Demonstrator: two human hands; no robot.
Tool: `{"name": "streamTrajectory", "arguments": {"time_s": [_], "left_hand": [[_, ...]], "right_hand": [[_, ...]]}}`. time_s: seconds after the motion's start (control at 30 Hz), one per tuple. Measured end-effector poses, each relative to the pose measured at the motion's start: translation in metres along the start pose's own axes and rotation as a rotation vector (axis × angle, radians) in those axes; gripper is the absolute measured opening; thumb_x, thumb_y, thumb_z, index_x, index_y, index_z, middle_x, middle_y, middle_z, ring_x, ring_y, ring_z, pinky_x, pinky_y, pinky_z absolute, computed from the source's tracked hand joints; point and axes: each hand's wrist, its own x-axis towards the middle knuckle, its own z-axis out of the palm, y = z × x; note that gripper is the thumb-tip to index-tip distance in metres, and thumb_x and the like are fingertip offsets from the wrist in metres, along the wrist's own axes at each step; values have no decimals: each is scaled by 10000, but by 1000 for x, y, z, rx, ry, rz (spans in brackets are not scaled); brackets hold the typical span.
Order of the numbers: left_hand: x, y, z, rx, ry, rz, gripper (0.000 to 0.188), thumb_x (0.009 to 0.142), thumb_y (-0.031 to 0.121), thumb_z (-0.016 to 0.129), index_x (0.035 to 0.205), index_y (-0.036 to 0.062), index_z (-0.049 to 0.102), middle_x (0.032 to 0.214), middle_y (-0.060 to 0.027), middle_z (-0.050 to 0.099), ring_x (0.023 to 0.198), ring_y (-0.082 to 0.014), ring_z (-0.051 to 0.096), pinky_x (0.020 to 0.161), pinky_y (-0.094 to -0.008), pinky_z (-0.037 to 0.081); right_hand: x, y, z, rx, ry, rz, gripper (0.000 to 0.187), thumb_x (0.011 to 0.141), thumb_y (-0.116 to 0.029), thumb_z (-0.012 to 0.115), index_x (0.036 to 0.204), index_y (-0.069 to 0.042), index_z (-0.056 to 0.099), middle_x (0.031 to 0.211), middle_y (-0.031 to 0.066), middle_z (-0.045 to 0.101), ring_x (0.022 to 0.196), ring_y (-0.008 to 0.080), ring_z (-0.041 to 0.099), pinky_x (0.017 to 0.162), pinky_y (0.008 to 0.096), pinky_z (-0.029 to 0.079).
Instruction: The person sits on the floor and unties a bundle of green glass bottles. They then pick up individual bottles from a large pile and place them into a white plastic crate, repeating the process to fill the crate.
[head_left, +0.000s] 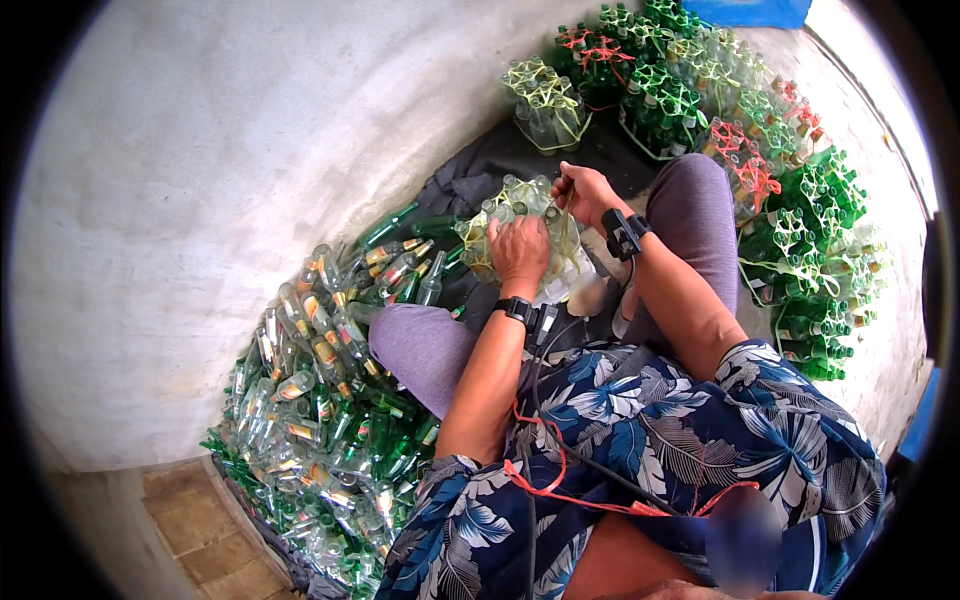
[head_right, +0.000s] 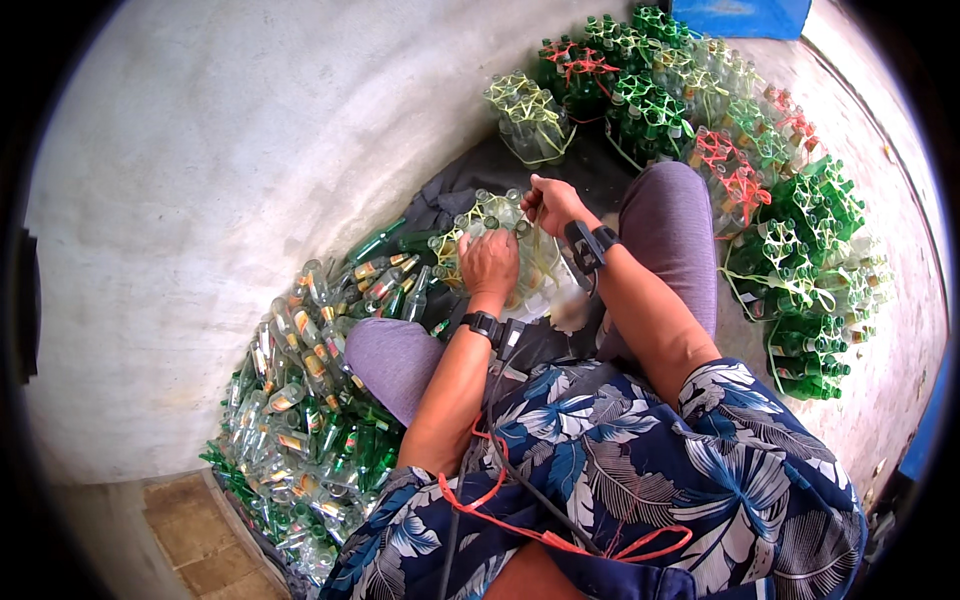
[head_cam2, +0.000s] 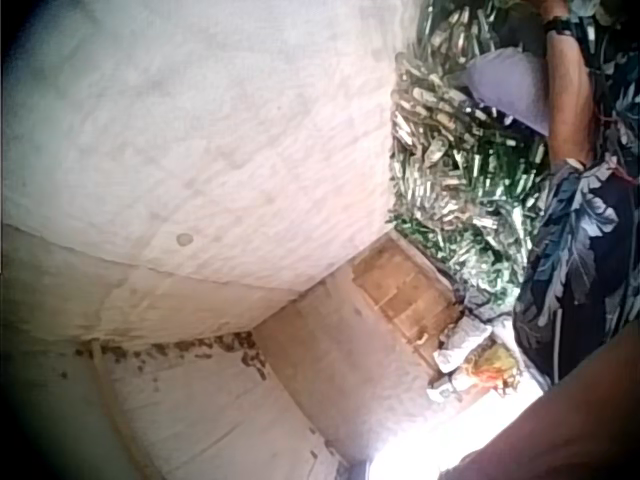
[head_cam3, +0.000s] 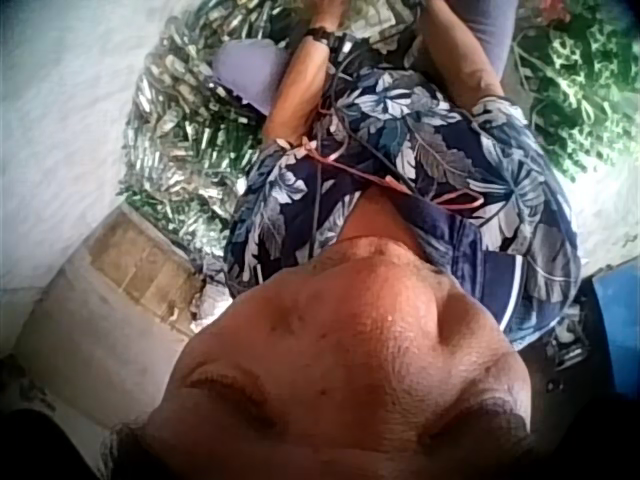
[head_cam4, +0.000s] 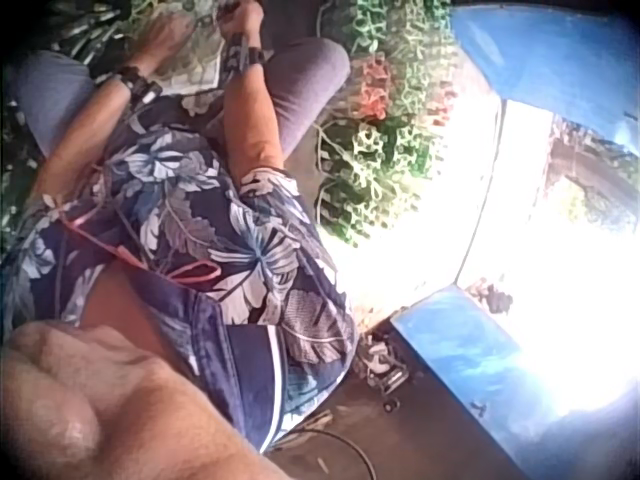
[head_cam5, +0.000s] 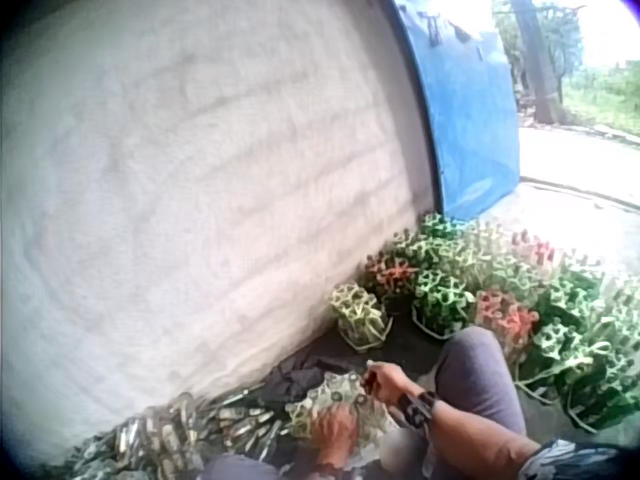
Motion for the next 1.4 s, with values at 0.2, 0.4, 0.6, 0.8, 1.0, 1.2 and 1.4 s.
{"name": "streamTrajectory", "arguments": {"time_s": [0.2, 0.4, 0.6, 0.8, 1.0, 1.2, 1.4], "left_hand": [[-3, -3, -1, 6, -10, 8, 263, 972, 287, 573, 798, 114, 668, 847, -86, 710, 839, -309, 678, 1037, -493, 402], [-4, 2, -3, -8, 1, 44, 250, 977, 284, 571, 811, 120, 659, 861, -78, 701, 871, -299, 675, 1056, -505, 392], [-9, -8, -12, -134, -60, 82, 140, 932, 243, 631, 950, 108, 662, 912, -78, 693, 933, -310, 662, 1066, -512, 397], [-24, -26, -38, -298, 3, -18, 346, 817, 160, 770, 1134, 68, 665, 1073, -142, 699, 1064, -357, 639, 972, -440, 475], [-47, -44, -39, -382, 118, -188, 295, 831, 104, 754, 1091, 43, 630, 1081, -138, 656, 1045, -349, 627, 917, -438, 509], [-70, -45, -37, -370, 201, -292, 271, 840, 136, 727, 997, 30, 534, 946, -125, 601, 880, -314, 606, 797, -443, 495], [-91, -48, -14, -652, -102, -941, 503, 834, 199, 645, 1270, -2, 497, 1104, -274, 677, 1023, -450, 663, 893, -483, 519]], "right_hand": [[-1, 7, -7, -19, 49, 0, 279, 1050, -256, 552, 843, -77, 496, 724, 70, 520, 638, 243, 569, 573, 377, 407], [20, 20, -32, 5, 120, 63, 266, 1060, -266, 516, 900, -54, 516, 734, 107, 555, 634, 246, 568, 568, 373, 413], [20, 21, -33, -19, 90, 97, 285, 1049, -264, 524, 857, -53, 530, 715, 113, 584, 602, 230, 567, 523, 353, 404], [13, 27, -31, -148, 63, -24, 335, 1026, -296, 574, 771, -86, 521, 661, 76, 559, 570, 197, 562, 472, 325, 381], [14, 26, -32, -167, 20, -27, 316, 1023, -294, 588, 780, -111, 503, 670, 45, 540, 588, 174, 533, 500, 311, 372], [18, 27, -32, -126, 75, -7, 298, 1031, -298, 568, 819, -93, 524, 691, 73, 554, 592, 200, 529, 509, 335, 385], [24, 23, -44, -159, 51, -48, 283, 1041, -282, 568, 834, -95, 516, 716, 69, 547, 628, 198, 547, 519, 338, 389]]}}
